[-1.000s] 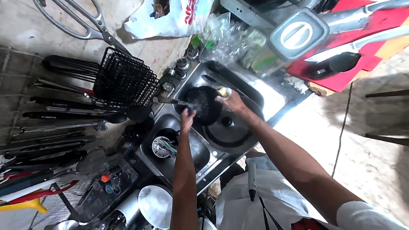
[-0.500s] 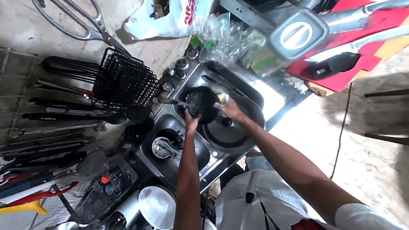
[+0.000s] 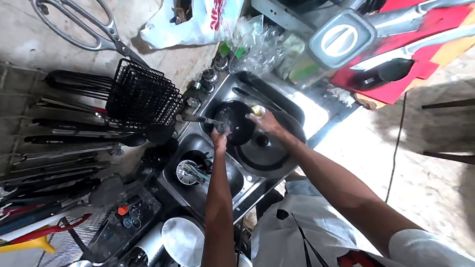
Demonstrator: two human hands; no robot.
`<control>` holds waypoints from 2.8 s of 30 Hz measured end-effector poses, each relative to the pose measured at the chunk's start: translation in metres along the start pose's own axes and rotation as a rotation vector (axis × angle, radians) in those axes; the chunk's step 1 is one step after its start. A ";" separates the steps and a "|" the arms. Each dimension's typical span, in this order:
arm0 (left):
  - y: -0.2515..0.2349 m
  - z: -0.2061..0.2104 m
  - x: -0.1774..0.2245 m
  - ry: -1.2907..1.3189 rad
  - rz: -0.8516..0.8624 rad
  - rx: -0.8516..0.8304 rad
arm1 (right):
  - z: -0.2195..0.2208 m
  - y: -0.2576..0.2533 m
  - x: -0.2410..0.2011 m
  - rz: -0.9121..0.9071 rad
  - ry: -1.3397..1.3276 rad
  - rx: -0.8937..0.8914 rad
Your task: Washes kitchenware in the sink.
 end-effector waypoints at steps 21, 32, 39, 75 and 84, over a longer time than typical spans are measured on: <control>-0.007 0.000 0.026 -0.170 0.007 0.005 | -0.014 -0.002 0.001 0.033 -0.052 -0.025; 0.000 0.002 -0.001 -0.176 -0.105 -0.024 | -0.007 0.002 0.009 0.026 -0.097 -0.036; 0.003 0.000 0.009 -0.157 0.018 -0.074 | -0.012 -0.007 0.008 0.078 -0.121 -0.002; 0.000 0.006 0.011 -0.268 -0.033 -0.056 | 0.005 0.013 0.000 0.042 -0.076 0.005; 0.003 0.002 0.007 -0.276 -0.055 -0.028 | 0.004 0.013 -0.003 0.051 -0.052 -0.050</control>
Point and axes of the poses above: each hand's wrist, its own y-axis away from the middle knuckle, its own z-axis out of the palm, x = y × z, the point moved 6 cm from there along -y, towards the middle knuckle, and after that the axes turned 13 degrees about -x, right-handed, at the moved point
